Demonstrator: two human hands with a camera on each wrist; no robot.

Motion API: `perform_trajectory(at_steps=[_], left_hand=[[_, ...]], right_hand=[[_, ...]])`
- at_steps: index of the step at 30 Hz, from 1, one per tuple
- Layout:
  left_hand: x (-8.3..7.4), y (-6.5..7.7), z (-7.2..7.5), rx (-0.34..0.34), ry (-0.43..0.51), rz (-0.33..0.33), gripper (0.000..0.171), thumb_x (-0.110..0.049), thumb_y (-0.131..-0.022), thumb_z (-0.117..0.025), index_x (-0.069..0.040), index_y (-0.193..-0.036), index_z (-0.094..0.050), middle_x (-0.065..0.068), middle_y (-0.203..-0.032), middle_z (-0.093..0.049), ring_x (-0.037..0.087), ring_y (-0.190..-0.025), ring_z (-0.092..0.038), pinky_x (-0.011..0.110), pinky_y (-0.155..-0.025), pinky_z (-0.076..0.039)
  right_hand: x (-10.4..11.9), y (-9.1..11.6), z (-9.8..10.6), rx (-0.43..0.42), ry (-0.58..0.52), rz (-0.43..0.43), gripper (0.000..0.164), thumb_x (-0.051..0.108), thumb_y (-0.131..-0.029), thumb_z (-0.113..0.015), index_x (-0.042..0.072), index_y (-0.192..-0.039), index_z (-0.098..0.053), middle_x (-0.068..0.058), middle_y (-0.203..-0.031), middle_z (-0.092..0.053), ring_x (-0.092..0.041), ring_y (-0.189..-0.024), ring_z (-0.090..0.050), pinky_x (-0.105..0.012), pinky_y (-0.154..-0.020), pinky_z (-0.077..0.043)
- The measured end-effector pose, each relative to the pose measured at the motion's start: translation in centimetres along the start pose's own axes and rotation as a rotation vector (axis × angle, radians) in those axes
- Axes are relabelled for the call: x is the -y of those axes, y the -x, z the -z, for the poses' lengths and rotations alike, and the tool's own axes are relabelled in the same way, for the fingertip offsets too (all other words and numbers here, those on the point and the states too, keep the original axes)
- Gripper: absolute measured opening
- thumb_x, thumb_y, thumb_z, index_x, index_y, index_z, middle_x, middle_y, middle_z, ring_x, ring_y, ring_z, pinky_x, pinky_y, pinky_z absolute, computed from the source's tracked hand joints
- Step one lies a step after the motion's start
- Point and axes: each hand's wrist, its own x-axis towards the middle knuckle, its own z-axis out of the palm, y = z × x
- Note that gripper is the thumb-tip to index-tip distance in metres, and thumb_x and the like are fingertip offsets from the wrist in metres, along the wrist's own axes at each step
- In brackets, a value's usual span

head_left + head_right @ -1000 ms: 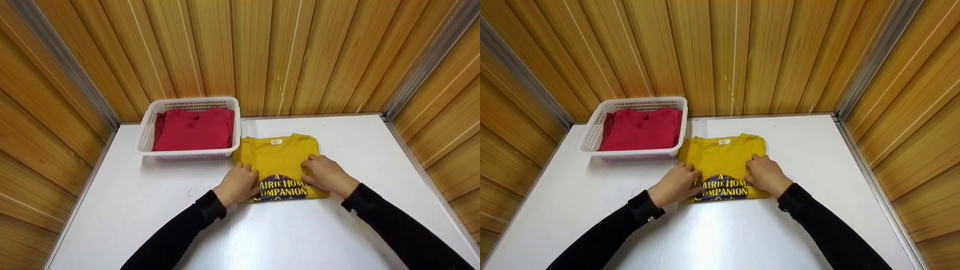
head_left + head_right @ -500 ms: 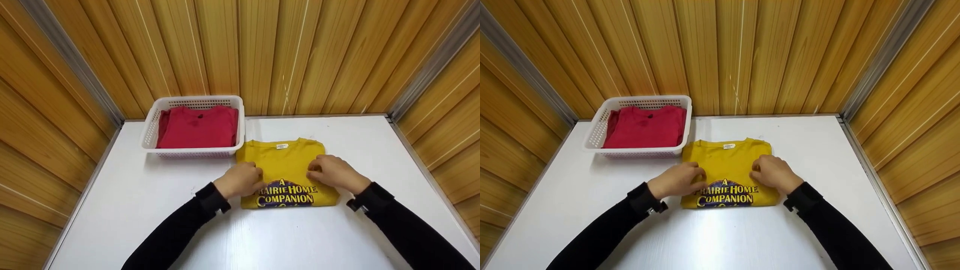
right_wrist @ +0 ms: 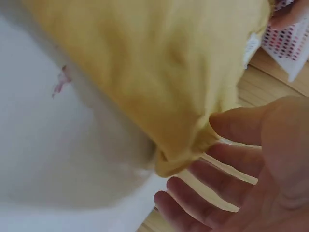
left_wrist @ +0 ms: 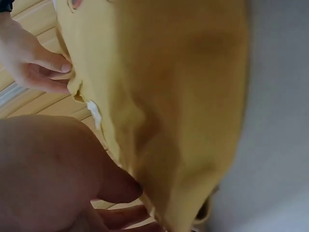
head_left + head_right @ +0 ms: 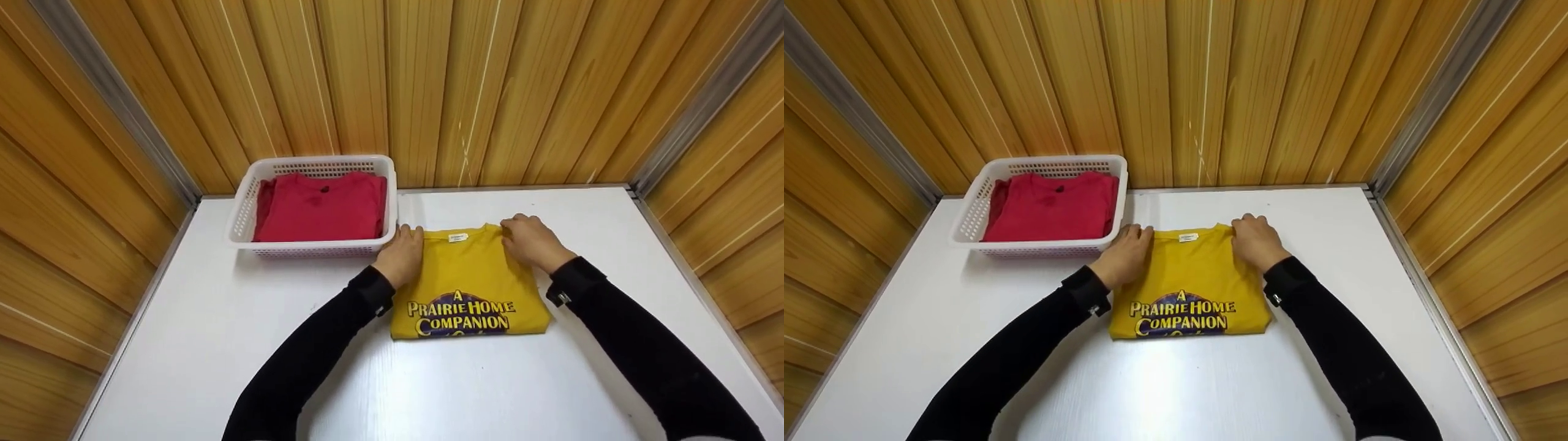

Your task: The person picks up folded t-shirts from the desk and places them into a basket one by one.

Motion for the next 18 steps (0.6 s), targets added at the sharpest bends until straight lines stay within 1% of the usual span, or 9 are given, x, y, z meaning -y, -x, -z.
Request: perform_trajectory(at_steps=[2, 4, 6, 8, 10, 12, 14, 16, 18], left_hand=[[0.0, -0.3, -0.4, -0.025, -0.017, -0.006, 0.043, -0.008, -0.107, -0.061, -0.002, -0.150, -0.056, 0.026, -0.134, -0.067, 0.039, -0.127, -0.068, 0.041, -0.105, -0.063], [0.1, -0.4, -0.7, -0.057, -0.023, -0.011, 0.040, -0.006, -0.107, -0.062, -0.004, -0.146, -0.058, 0.025, -0.129, -0.069, 0.039, -0.123, -0.070, 0.042, -0.101, -0.065], [0.3, -0.4, -0.9, -0.114, -0.039, -0.023, 0.036, -0.003, -0.106, -0.062, -0.004, -0.141, -0.061, 0.024, -0.124, -0.070, 0.038, -0.117, -0.072, 0.041, -0.095, -0.067], [0.4, -0.3, -1.2, -0.184, -0.069, -0.032, 0.035, -0.001, -0.106, -0.061, -0.002, -0.140, -0.063, 0.024, -0.123, -0.070, 0.037, -0.115, -0.073, 0.039, -0.093, -0.067], [0.4, -0.1, -1.4, -0.265, -0.128, -0.039, 0.035, 0.002, -0.106, -0.057, 0.000, -0.140, -0.064, 0.024, -0.122, -0.070, 0.036, -0.114, -0.073, 0.036, -0.092, -0.067], [0.3, 0.1, -1.7, -0.330, -0.230, -0.047, 0.035, 0.002, -0.107, -0.052, 0.003, -0.139, -0.066, 0.022, -0.121, -0.071, 0.034, -0.114, -0.073, 0.034, -0.096, -0.065], [0.2, 0.0, -1.9, -0.350, -0.384, -0.058, 0.034, 0.001, -0.107, -0.047, 0.004, -0.132, -0.070, 0.018, -0.116, -0.073, 0.030, -0.113, -0.071, 0.034, -0.102, -0.062], [0.0, -0.3, -2.1, -0.331, -0.534, -0.074, 0.033, -0.002, -0.107, -0.046, 0.002, -0.122, -0.075, 0.012, -0.109, -0.075, 0.027, -0.110, -0.068, 0.036, -0.107, -0.058], [-0.3, -0.6, -2.1, -0.286, -0.630, -0.091, 0.033, -0.003, -0.107, -0.047, 0.000, -0.113, -0.079, 0.007, -0.101, -0.075, 0.024, -0.106, -0.063, 0.038, -0.105, -0.055]], right_hand=[[-0.2, -0.2, -0.3, 0.027, 0.008, -0.007, 0.050, 0.016, -0.110, -0.061, -0.006, -0.154, -0.058, -0.034, -0.146, -0.062, -0.058, -0.135, -0.059, -0.067, -0.116, -0.050], [-0.4, -0.4, -0.4, 0.041, 0.005, -0.011, 0.049, 0.016, -0.110, -0.062, -0.005, -0.154, -0.058, -0.033, -0.143, -0.062, -0.056, -0.133, -0.060, -0.065, -0.114, -0.051], [-0.5, -0.7, -0.5, 0.041, -0.008, -0.012, 0.047, 0.015, -0.110, -0.062, -0.005, -0.153, -0.060, -0.032, -0.140, -0.062, -0.054, -0.130, -0.061, -0.064, -0.111, -0.053], [-0.7, -0.9, -0.6, 0.044, -0.021, -0.007, 0.045, 0.014, -0.109, -0.063, -0.004, -0.150, -0.061, -0.031, -0.136, -0.062, -0.051, -0.126, -0.062, -0.062, -0.108, -0.054], [-0.8, -1.0, -0.6, 0.051, -0.037, 0.000, 0.040, 0.014, -0.109, -0.063, -0.004, -0.146, -0.064, -0.029, -0.130, -0.062, -0.048, -0.120, -0.061, -0.060, -0.104, -0.054], [-0.9, -1.0, -0.7, 0.054, -0.054, 0.007, 0.036, 0.014, -0.109, -0.064, -0.004, -0.140, -0.067, -0.027, -0.124, -0.060, -0.044, -0.113, -0.060, -0.057, -0.100, -0.053], [-1.2, -1.0, -0.7, 0.046, -0.068, 0.019, 0.030, 0.014, -0.108, -0.066, -0.005, -0.132, -0.070, -0.025, -0.117, -0.059, -0.040, -0.106, -0.058, -0.054, -0.095, -0.053], [-1.5, -0.9, -0.8, 0.027, -0.097, 0.025, 0.026, 0.013, -0.107, -0.068, -0.005, -0.125, -0.072, -0.023, -0.114, -0.059, -0.038, -0.102, -0.058, -0.052, -0.093, -0.052], [-1.8, -0.7, -0.8, 0.009, -0.136, 0.026, 0.023, 0.012, -0.106, -0.070, -0.005, -0.120, -0.073, -0.023, -0.112, -0.061, -0.037, -0.101, -0.059, -0.052, -0.092, -0.053]])
